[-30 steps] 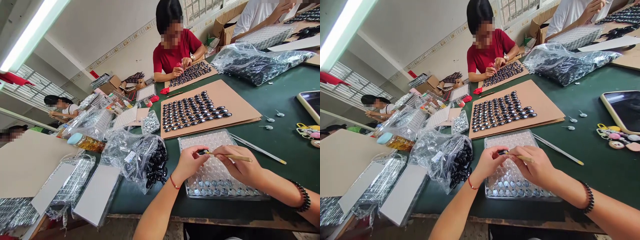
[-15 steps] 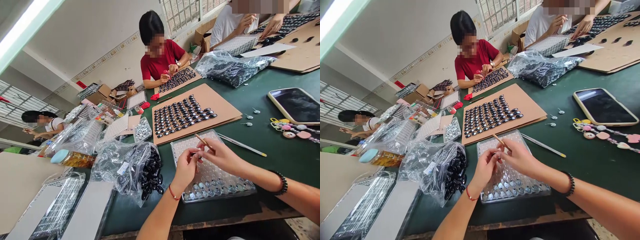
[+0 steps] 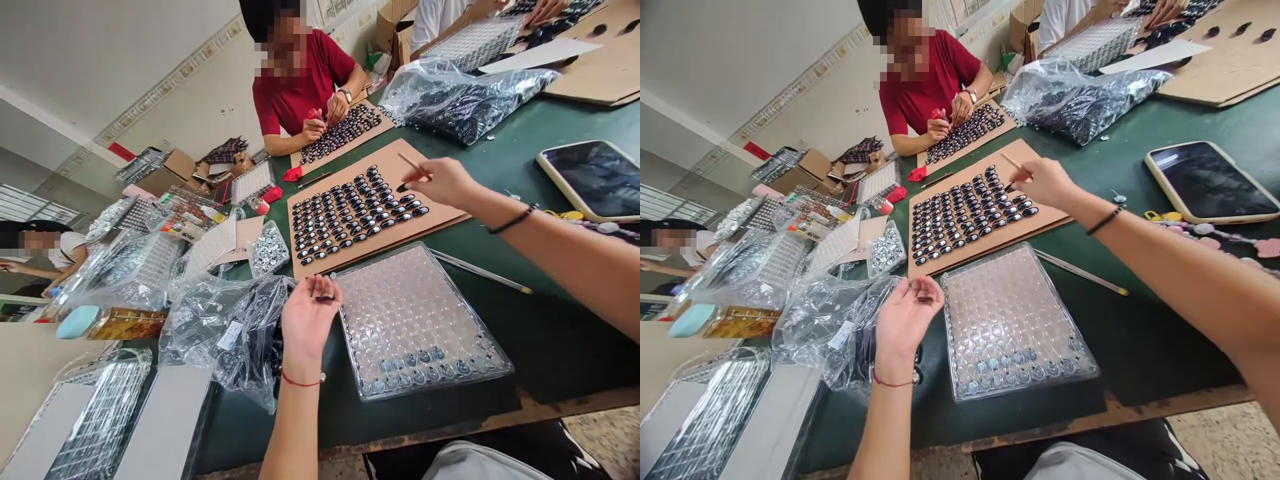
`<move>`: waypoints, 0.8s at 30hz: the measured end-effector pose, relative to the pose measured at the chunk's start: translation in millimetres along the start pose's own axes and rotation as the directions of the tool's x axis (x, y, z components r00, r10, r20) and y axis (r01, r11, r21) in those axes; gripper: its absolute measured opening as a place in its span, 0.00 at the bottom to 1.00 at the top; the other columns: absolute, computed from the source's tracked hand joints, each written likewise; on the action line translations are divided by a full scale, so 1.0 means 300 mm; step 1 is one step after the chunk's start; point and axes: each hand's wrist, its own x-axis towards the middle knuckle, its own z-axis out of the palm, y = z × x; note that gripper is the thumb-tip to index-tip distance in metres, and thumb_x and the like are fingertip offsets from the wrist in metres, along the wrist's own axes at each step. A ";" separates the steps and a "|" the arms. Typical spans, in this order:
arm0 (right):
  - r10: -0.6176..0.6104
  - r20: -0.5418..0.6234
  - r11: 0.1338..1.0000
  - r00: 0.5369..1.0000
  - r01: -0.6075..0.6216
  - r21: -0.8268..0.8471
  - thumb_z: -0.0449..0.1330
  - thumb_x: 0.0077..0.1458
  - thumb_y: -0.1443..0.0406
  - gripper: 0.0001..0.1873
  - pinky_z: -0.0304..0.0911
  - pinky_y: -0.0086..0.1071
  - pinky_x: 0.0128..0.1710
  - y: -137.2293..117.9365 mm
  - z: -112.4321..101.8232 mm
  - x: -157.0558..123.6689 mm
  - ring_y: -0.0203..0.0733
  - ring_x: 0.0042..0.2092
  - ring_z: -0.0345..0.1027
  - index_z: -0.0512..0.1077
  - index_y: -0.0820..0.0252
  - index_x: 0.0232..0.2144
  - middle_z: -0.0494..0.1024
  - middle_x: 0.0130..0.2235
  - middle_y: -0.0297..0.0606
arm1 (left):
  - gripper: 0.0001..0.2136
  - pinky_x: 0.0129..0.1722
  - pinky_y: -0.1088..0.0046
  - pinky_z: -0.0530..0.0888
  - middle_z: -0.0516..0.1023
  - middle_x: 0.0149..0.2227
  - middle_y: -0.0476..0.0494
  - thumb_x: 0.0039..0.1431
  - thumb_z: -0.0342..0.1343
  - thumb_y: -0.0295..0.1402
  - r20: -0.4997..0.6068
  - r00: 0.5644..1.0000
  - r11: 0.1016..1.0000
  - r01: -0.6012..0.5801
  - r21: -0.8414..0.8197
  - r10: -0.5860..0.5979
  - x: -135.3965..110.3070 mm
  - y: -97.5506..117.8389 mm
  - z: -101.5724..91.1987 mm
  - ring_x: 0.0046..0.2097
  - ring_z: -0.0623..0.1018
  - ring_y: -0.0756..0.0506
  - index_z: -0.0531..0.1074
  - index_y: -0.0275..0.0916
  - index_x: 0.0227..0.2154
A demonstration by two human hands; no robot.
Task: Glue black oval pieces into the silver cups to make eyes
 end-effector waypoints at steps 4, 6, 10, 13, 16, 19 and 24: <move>0.065 0.035 0.989 0.997 -0.059 -0.133 0.59 0.46 0.67 0.06 0.55 0.30 0.26 0.104 0.055 0.123 0.43 0.30 0.65 0.74 0.61 0.29 0.73 0.28 0.36 | 0.12 0.38 0.73 0.73 0.69 0.35 0.41 0.51 0.42 0.14 -0.046 0.997 0.996 0.063 0.070 -0.060 0.012 -0.057 -0.003 0.39 0.73 0.49 0.65 0.32 0.32; 0.056 0.070 0.981 0.996 -0.041 -0.192 0.58 0.47 0.66 0.07 0.55 0.30 0.25 0.135 0.080 0.132 0.44 0.30 0.66 0.75 0.61 0.30 0.73 0.29 0.38 | 0.16 0.41 0.72 0.73 0.69 0.36 0.41 0.47 0.39 0.09 -0.057 0.998 0.992 0.022 0.121 -0.015 0.015 -0.075 -0.004 0.42 0.73 0.48 0.65 0.32 0.32; 0.005 0.083 0.973 0.997 0.014 -0.229 0.57 0.48 0.65 0.08 0.54 0.30 0.25 0.165 0.107 0.123 0.44 0.30 0.65 0.75 0.60 0.31 0.73 0.30 0.39 | 0.15 0.44 0.72 0.72 0.71 0.37 0.41 0.50 0.40 0.11 -0.038 0.999 0.980 -0.003 0.199 0.010 0.021 -0.077 -0.007 0.44 0.73 0.47 0.67 0.32 0.32; -0.020 0.071 0.983 0.997 0.032 -0.180 0.57 0.48 0.65 0.08 0.55 0.30 0.26 0.168 0.115 0.117 0.43 0.30 0.65 0.76 0.61 0.30 0.72 0.28 0.39 | 0.13 0.43 0.75 0.72 0.71 0.43 0.41 0.53 0.42 0.14 -0.001 1.000 0.965 -0.013 0.263 0.014 0.026 -0.079 -0.010 0.47 0.72 0.48 0.68 0.33 0.34; -0.051 -0.001 0.993 0.999 0.051 -0.105 0.58 0.49 0.65 0.08 0.54 0.30 0.27 0.149 0.100 0.111 0.42 0.29 0.64 0.75 0.64 0.29 0.71 0.26 0.39 | 0.14 0.42 0.77 0.72 0.70 0.47 0.41 0.54 0.45 0.17 0.069 0.998 0.938 -0.029 0.344 0.005 0.025 -0.088 -0.015 0.46 0.72 0.49 0.68 0.36 0.40; -0.019 -0.149 0.999 0.989 0.014 -0.033 0.59 0.51 0.64 0.09 0.52 0.29 0.26 0.084 0.035 0.087 0.38 0.26 0.61 0.75 0.67 0.28 0.68 0.24 0.37 | 0.15 0.34 0.82 0.72 0.70 0.46 0.43 0.54 0.48 0.19 0.139 0.990 0.918 -0.043 0.395 -0.014 0.018 -0.097 -0.023 0.37 0.74 0.54 0.68 0.39 0.43; -0.077 -0.203 0.973 0.976 0.118 0.198 0.54 0.57 0.62 0.11 0.47 0.27 0.22 -0.110 -0.118 -0.076 0.30 0.20 0.51 0.74 0.64 0.30 0.65 0.22 0.32 | 0.16 0.35 0.81 0.70 0.71 0.44 0.42 0.51 0.49 0.17 0.230 0.973 0.889 -0.115 0.443 0.011 0.030 -0.108 -0.040 0.38 0.73 0.52 0.69 0.38 0.42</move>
